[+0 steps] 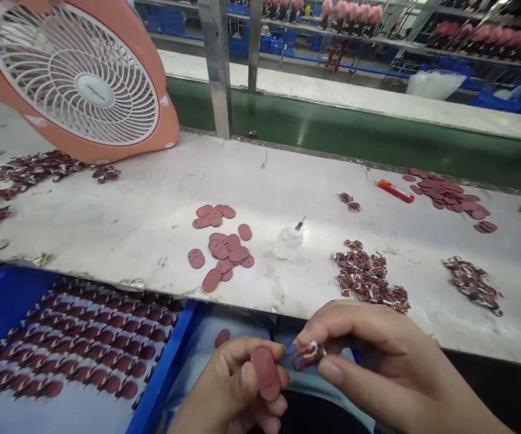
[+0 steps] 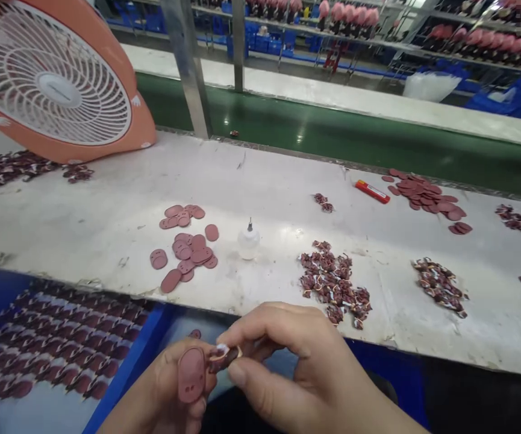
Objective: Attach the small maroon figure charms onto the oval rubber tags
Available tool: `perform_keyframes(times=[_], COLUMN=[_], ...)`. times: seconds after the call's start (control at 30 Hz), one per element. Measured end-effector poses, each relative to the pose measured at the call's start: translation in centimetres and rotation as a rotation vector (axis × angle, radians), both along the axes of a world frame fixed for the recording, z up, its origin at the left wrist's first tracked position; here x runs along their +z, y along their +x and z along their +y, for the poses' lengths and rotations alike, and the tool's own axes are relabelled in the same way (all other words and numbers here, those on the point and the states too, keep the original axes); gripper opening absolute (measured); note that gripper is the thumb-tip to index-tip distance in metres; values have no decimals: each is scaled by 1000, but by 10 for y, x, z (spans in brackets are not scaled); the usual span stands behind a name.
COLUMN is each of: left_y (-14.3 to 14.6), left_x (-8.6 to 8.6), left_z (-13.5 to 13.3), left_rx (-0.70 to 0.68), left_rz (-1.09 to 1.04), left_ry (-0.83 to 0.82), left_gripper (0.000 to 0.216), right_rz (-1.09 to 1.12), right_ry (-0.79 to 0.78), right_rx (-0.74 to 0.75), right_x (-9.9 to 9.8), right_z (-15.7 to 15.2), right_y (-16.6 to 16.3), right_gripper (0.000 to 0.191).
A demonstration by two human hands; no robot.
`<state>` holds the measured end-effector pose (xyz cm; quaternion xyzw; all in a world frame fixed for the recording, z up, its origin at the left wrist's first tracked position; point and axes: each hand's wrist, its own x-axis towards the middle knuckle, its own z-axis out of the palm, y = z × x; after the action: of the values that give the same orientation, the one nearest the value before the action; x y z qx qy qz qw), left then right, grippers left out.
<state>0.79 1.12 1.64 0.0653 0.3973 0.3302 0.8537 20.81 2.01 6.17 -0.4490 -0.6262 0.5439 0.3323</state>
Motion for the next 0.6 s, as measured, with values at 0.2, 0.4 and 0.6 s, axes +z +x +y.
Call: perform_keyframes(times=[0.2, 0.4, 0.6], left_y=[-2, -2, -2], left_x=[-3, -4, -4], left_z=[-5, -7, -8], left_rx=[-30, -13, 6], left_rz=[-71, -107, -79], left_ry=[32, 42, 24], left_gripper=[36, 30, 32], right_rz=[-57, -140, -202], right_ry=[165, 243, 285], right_rx=[105, 128, 166], right_x=[-3, -3, -2], right_z=[5, 2, 3], right_y=[-14, -15, -14], right_gripper=[21, 25, 25])
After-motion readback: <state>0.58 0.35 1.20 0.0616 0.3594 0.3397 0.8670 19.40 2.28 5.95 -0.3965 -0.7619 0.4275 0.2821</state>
